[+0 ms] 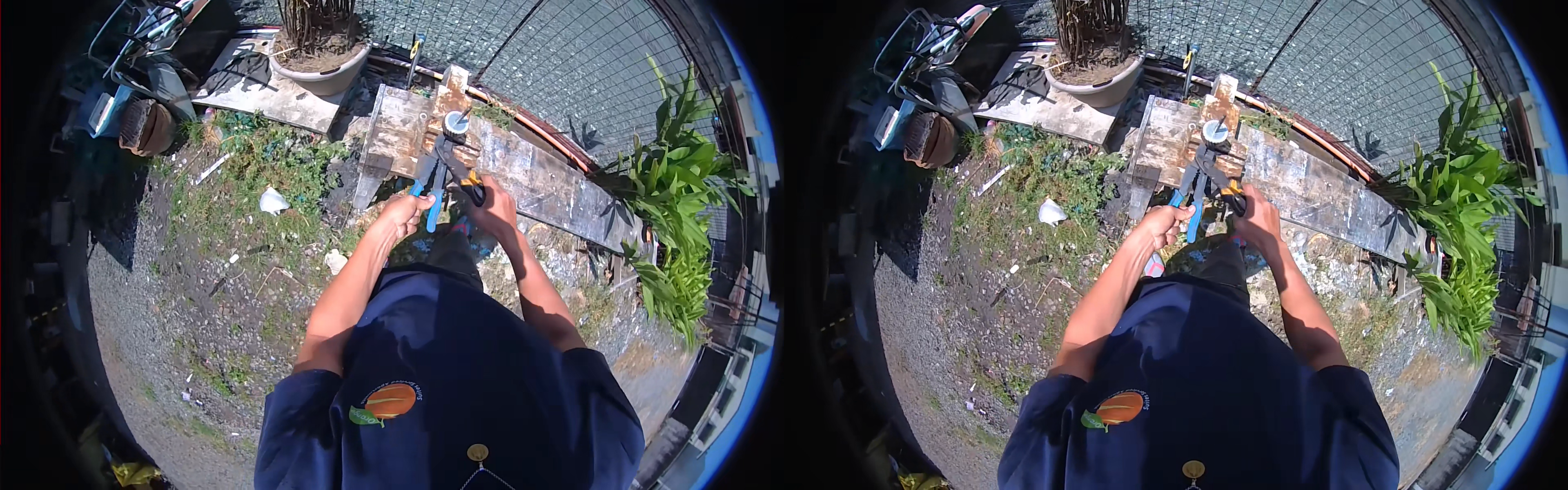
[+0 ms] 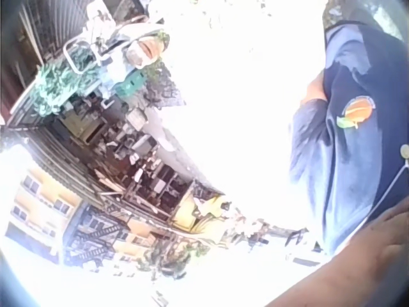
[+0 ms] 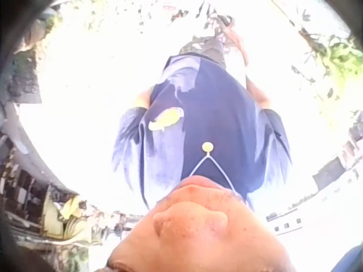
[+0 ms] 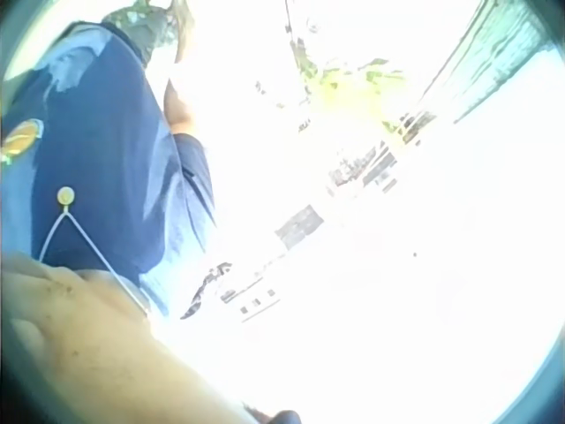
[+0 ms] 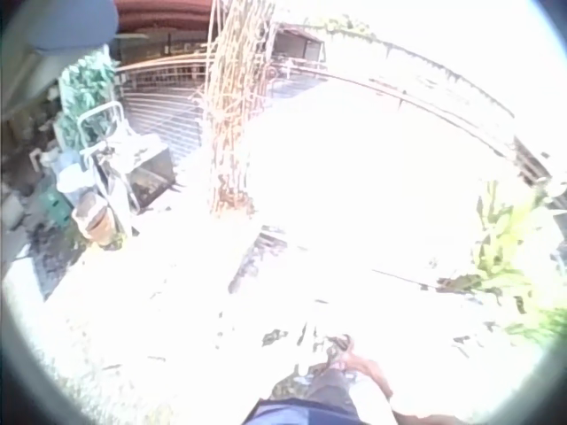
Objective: Assembling a mechanical part using pliers and a screwdriver on an outdoor workbench.
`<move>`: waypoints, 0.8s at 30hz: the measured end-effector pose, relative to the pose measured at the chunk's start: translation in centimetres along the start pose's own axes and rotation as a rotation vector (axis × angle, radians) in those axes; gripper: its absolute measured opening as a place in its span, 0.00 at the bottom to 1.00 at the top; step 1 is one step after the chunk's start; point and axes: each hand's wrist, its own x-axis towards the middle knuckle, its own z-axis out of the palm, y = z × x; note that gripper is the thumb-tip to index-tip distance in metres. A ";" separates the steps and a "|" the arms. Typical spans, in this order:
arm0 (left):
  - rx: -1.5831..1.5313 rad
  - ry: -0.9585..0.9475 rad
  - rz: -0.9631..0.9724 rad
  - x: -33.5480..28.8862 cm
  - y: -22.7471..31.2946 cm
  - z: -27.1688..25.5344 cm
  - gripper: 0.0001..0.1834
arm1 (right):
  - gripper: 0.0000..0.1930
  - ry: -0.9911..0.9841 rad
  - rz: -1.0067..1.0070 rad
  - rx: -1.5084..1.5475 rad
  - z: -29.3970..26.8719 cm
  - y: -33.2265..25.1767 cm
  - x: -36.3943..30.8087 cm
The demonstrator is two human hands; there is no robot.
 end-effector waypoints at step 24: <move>0.055 0.164 0.001 1.3 -0.1 1.0 0.10 | 0.20 0.262 -0.271 -0.026 0.2 2.0 2.4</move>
